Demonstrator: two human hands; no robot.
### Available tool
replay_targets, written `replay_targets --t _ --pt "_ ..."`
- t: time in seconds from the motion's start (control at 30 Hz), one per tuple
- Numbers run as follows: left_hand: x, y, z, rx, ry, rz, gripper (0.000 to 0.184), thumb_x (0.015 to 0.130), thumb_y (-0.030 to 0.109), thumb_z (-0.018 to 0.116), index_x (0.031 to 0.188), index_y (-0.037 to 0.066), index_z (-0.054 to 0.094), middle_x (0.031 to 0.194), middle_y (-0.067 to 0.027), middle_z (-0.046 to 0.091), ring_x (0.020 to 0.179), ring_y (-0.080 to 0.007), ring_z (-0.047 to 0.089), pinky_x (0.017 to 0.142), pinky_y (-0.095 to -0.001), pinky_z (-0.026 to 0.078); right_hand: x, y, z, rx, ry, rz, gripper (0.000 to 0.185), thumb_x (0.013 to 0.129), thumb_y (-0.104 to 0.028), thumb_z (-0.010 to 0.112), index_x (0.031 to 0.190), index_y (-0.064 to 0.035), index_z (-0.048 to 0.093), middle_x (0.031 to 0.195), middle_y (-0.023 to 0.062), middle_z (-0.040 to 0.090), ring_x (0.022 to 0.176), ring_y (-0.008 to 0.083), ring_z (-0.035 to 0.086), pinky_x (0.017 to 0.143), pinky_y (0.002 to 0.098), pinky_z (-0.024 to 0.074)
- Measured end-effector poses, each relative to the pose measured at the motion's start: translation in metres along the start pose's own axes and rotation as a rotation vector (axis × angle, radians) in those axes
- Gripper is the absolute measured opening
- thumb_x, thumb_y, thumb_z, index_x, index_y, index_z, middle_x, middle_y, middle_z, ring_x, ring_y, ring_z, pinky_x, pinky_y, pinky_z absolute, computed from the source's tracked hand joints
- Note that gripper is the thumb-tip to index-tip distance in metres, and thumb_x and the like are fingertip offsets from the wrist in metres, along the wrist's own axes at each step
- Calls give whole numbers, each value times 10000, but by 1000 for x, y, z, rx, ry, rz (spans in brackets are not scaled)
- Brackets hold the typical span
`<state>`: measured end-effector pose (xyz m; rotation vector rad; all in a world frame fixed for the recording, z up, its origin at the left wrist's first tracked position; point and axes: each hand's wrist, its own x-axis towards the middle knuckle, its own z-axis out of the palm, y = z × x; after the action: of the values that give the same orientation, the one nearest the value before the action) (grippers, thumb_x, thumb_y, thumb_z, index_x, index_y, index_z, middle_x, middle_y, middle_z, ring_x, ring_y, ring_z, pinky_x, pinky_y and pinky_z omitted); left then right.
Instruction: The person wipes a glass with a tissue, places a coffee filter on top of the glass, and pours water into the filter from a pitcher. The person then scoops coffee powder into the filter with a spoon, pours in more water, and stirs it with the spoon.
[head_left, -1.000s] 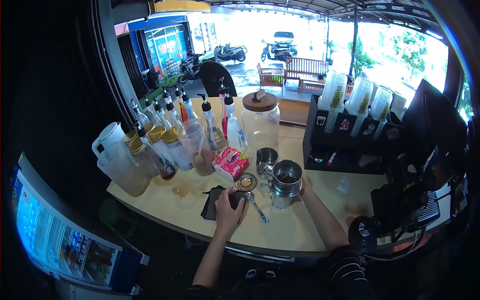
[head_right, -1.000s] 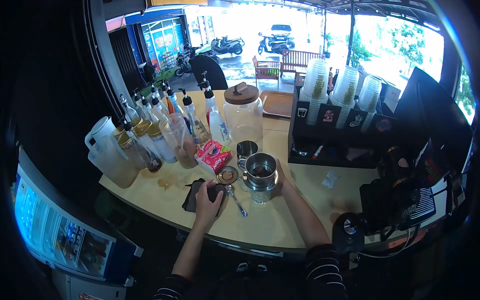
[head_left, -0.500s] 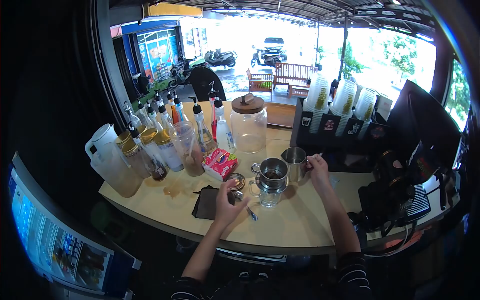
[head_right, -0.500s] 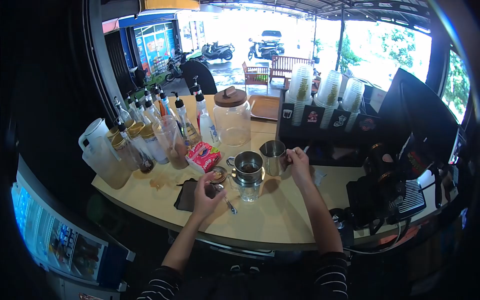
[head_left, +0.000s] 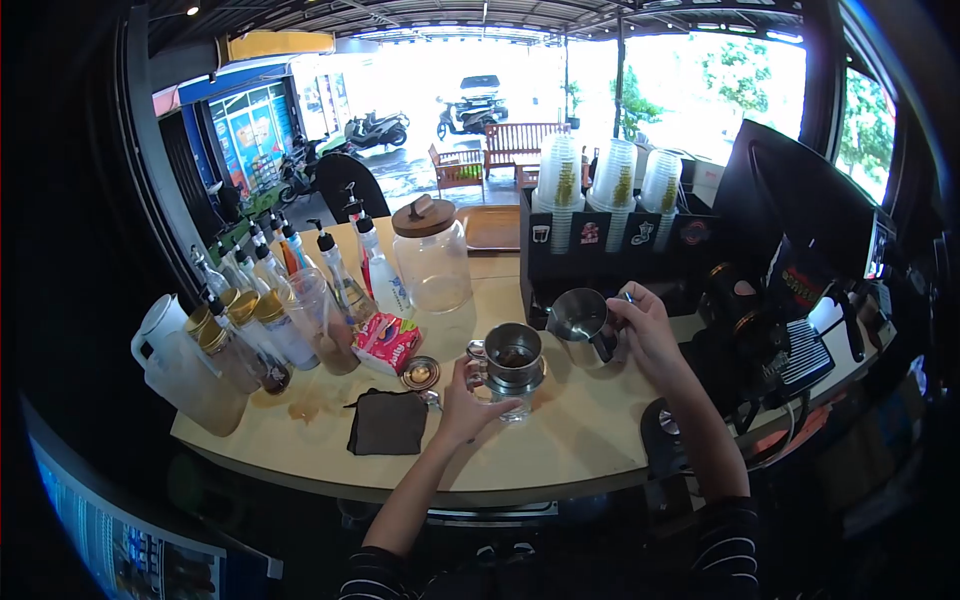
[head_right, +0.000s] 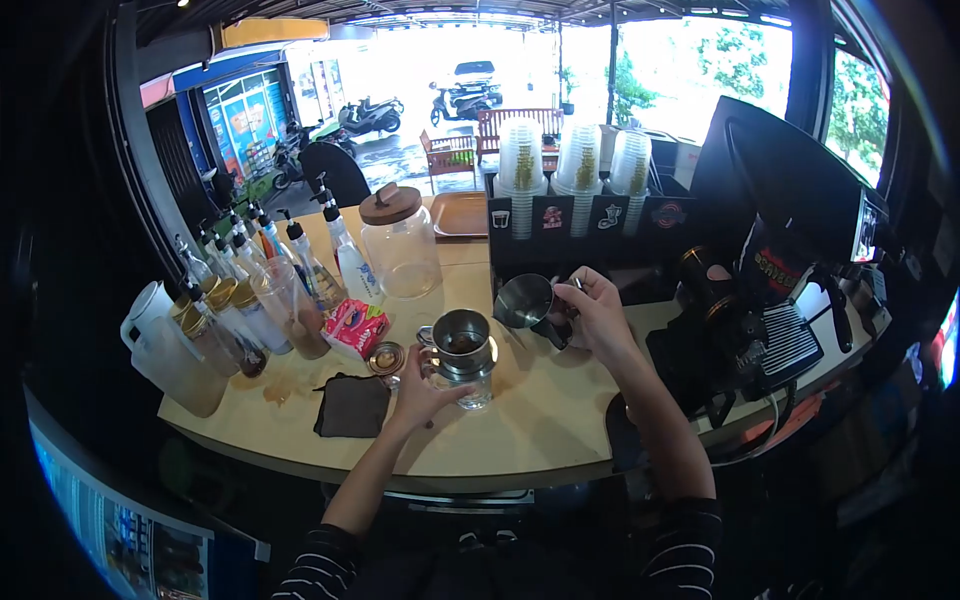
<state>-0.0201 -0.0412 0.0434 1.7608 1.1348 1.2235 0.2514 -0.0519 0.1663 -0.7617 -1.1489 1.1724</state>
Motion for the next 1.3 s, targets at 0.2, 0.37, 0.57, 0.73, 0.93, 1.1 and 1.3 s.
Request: replay_targets --t 0.2,0.37,0.57,0.73,0.93,1.1,1.3 --pt "11 10 0 -198 -93 85 1010 527 336 897 1313 24 343 1232 -155 501 1135 -233 517 990 -369 416 -2 -22 8 -93 -11 -28 129 862 -48 604 778 -57 507 746 15 590 667 50 571 592 208 527" --pt "32 24 -12 -253 -180 292 1017 538 292 893 1351 41 334 1264 -115 489 1194 -226 467 1032 -369 370 5 -27 10 -194 -10 -90 116 843 -47 631 790 -53 528 727 3 591 643 24 550 567 173 456" --pt "29 26 -1 -192 -206 187 943 537 294 892 1304 48 402 1196 -111 553 1102 -228 545 953 -364 431 9 -36 21 -283 -27 -84 135 824 -36 647 771 -45 523 705 -14 580 633 6 535 562 163 439" --pt "19 32 7 -146 -83 148 904 540 180 893 1279 19 399 1211 -113 531 1134 -204 521 1008 -352 392 14 -40 26 -305 -63 -66 155 811 -22 652 757 -40 508 691 -16 572 621 1 530 538 159 435" --pt "14 30 12 -164 -17 138 856 550 191 885 1250 11 426 1131 -105 580 1071 -188 557 977 -347 415 21 -39 33 -408 -88 -67 176 800 -8 655 745 -44 492 684 -16 563 613 3 529 539 165 458" --pt "15 26 15 -179 34 158 852 528 346 882 1206 22 482 1082 -130 623 1035 -233 595 928 -369 450 22 -42 41 -419 -95 -55 180 794 1 655 752 -39 484 699 -7 569 633 10 544 571 170 479" --pt "15 25 15 -187 29 135 812 522 346 886 1160 4 519 1036 -132 639 996 -223 613 914 -357 459 23 -41 44 -465 -92 -70 169 795 3 654 762 -54 498 701 -19 570 632 0 532 561 149 428"
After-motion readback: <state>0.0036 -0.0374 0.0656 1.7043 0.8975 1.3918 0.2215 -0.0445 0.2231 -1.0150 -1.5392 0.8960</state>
